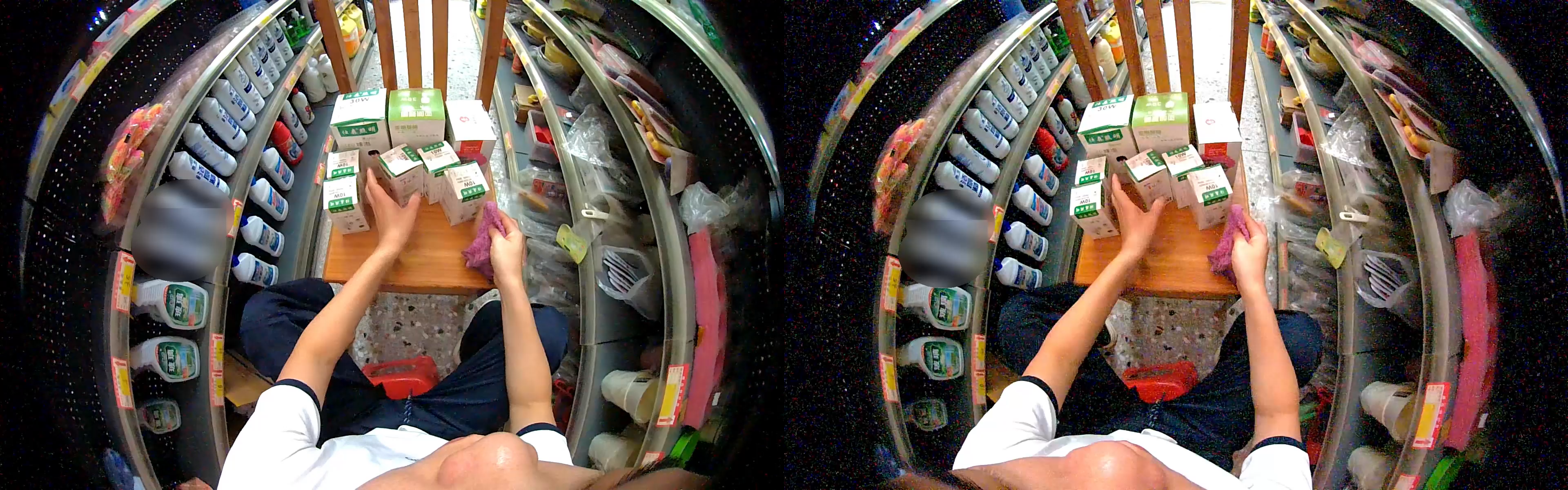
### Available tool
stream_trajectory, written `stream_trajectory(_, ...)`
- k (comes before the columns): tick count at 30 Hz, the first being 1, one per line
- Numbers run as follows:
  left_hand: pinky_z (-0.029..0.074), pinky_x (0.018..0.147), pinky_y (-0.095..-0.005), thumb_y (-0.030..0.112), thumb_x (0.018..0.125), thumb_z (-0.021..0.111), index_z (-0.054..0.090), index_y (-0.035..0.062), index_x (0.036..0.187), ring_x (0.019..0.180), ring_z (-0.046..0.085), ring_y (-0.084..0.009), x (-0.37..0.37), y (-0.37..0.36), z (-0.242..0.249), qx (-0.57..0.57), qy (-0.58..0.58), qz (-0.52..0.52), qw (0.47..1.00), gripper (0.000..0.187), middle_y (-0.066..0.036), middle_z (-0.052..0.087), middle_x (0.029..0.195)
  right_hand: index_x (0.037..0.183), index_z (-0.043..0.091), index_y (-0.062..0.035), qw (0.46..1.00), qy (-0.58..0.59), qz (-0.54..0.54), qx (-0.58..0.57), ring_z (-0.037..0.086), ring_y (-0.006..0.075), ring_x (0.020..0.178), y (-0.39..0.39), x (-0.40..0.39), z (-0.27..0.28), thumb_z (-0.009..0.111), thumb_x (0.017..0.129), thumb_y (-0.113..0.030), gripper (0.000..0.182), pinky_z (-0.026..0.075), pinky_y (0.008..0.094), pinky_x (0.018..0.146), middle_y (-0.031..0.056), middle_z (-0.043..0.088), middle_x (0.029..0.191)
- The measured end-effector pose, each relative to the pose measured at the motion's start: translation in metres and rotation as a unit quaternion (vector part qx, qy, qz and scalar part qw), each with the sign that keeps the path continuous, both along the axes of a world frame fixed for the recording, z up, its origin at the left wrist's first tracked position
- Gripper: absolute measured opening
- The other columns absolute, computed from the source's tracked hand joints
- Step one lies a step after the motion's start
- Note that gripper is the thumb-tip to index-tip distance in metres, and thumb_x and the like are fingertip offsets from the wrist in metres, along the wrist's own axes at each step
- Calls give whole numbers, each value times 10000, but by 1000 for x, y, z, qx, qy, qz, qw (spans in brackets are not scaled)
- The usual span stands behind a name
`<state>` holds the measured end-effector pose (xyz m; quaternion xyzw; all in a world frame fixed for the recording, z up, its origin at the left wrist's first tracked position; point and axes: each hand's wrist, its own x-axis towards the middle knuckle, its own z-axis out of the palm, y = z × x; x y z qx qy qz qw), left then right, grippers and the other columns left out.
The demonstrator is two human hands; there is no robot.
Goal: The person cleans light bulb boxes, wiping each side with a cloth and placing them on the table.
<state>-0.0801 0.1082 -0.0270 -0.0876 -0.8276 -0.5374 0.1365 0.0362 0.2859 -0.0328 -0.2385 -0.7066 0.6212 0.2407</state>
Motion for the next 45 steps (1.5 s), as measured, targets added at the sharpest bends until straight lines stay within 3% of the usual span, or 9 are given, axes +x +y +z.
stream_trajectory(8, 313, 1146, -435, 122, 810, 726, 161, -54, 1523, 1367, 370, -381, -24, -7, 1, 12, 68, -17, 997, 927, -254, 369, 1440, 1242, 651, 23, 1000, 25, -1, 10, 596, 272, 1085, 9, 0, -15, 560, 857, 11, 396, 446, 337, 991, 160, 613, 1135)
stream_trajectory(11, 329, 1130, -433, 122, 802, 742, 195, -52, 1514, 1346, 392, -365, -3, -13, 15, -4, -7, -13, 1000, 914, -241, 413, 1381, 1235, 648, 32, 1000, 22, -8, 11, 596, 274, 1094, 9, 2, -14, 554, 843, 21, 404, 442, 339, 1001, 163, 615, 1137)
stream_trajectory(12, 342, 1128, -431, 175, 779, 810, 258, -42, 1496, 1322, 437, -348, 1, -17, 11, -15, 22, -17, 1000, 930, -221, 415, 1429, 1230, 647, 36, 999, 24, -11, 35, 595, 272, 1099, 10, 3, -12, 553, 840, 23, 401, 443, 339, 1001, 160, 616, 1139)
stream_trajectory(15, 347, 1125, -421, 210, 777, 818, 297, -42, 1484, 1300, 459, -346, 29, -31, 6, 60, 50, -70, 995, 913, -212, 437, 1409, 1218, 648, 40, 994, 34, -21, 102, 595, 268, 1110, 10, 10, -6, 553, 833, 28, 396, 446, 337, 1000, 151, 617, 1148)
stream_trajectory(16, 351, 1126, -409, 199, 773, 826, 338, -47, 1464, 1304, 463, -334, 44, -39, 16, 12, 76, -61, 995, 881, -208, 469, 1385, 1216, 650, 36, 992, 41, -26, 120, 595, 267, 1111, 9, 13, -2, 554, 832, 28, 396, 448, 336, 998, 148, 617, 1150)
stream_trajectory(21, 405, 1082, -408, 169, 737, 848, 379, -18, 1455, 1271, 513, -332, 87, -74, 13, 30, 56, -124, 990, 878, -197, 511, 1345, 1171, 664, 4, 976, 91, 7, 199, 597, 266, 1084, -12, 33, 35, 564, 827, 65, 364, 458, 330, 972, 131, 608, 1170)
stream_trajectory(29, 440, 1042, -417, 210, 693, 880, 467, 8, 1394, 1228, 556, -332, 97, -110, 0, 9, 59, -141, 988, 838, -178, 568, 1299, 1187, 635, -18, 903, 127, 230, 340, 567, 335, 1093, -83, 34, 86, 569, 758, 79, 445, 463, 395, 961, 162, 586, 1153)
stream_trajectory(36, 472, 1009, -398, 194, 713, 871, 502, -1, 1363, 1201, 576, -335, 101, -109, 6, 41, 42, -138, 989, 772, -187, 570, 1302, 1128, 638, -7, 838, 20, 200, 508, 540, 361, 1019, -132, -3, 98, 624, 751, 23, 379, 480, 444, 875, 172, 576, 1074)
stream_trajectory(45, 481, 1009, -396, 91, 675, 852, 512, 6, 1387, 1188, 592, -339, 103, -106, 2, 66, 45, -121, 989, 794, -189, 584, 1296, 1156, 631, -5, 803, 3, 236, 547, 550, 360, 1040, -145, 1, 99, 642, 733, 13, 424, 491, 449, 865, 169, 576, 1102)
